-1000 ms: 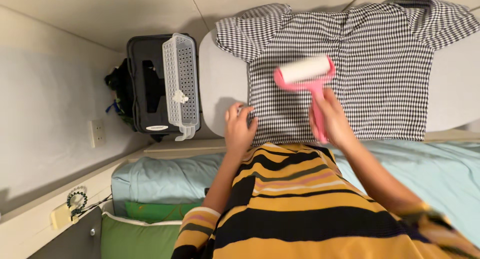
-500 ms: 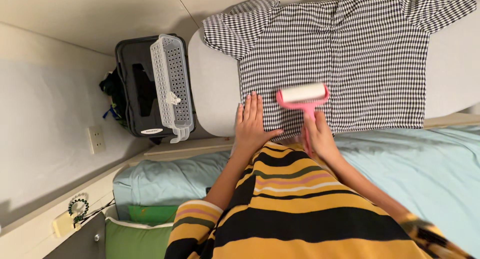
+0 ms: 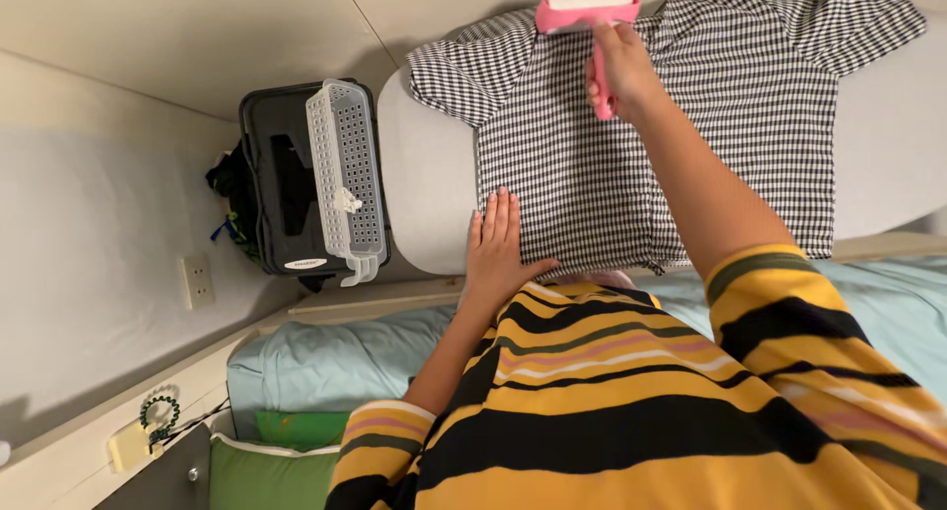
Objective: The person removes a checkered dress from a suitcase, lays it on an ironing board, and uses a lint roller to clean the fabric. The person flips the dress over and continues rolling the lint roller across the surface to remove lint and debris.
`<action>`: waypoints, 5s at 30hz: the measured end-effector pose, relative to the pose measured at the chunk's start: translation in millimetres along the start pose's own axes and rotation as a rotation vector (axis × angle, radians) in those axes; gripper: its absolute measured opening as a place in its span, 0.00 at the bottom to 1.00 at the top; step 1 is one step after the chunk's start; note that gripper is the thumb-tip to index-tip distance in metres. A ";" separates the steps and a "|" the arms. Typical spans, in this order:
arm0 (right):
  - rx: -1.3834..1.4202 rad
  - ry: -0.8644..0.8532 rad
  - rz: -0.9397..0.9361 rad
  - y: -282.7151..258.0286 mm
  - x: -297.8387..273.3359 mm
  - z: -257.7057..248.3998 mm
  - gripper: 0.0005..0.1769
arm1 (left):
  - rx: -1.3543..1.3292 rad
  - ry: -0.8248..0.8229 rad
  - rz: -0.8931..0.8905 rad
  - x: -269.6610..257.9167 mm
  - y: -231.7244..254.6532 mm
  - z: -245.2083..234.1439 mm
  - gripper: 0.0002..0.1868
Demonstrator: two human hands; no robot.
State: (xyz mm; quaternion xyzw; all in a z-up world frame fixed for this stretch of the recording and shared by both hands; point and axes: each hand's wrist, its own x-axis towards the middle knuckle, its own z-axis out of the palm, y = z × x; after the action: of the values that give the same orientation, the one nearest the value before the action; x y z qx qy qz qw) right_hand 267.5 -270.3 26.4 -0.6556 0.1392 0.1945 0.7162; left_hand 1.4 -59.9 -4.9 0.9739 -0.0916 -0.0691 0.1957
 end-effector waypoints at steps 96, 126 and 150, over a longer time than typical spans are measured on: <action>-0.147 0.248 -0.011 -14.5 -36.5 -164.5 0.12 | 0.085 -0.176 0.197 99.7 147.6 52.0 0.74; -0.201 0.460 0.203 73.2 -342.8 -228.3 0.15 | -0.287 -0.184 0.943 87.5 236.5 55.7 0.24; -0.275 0.316 -0.404 20.1 -29.4 -255.1 0.18 | -0.190 -0.467 0.845 101.8 265.6 64.0 0.33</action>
State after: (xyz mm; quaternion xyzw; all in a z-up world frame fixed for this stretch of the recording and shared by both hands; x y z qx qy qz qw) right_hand 246.4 -525.3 -3.9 -0.7833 0.0879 -0.0398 0.6141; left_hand 49.3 -345.2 31.1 0.7879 -0.5136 -0.2082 0.2686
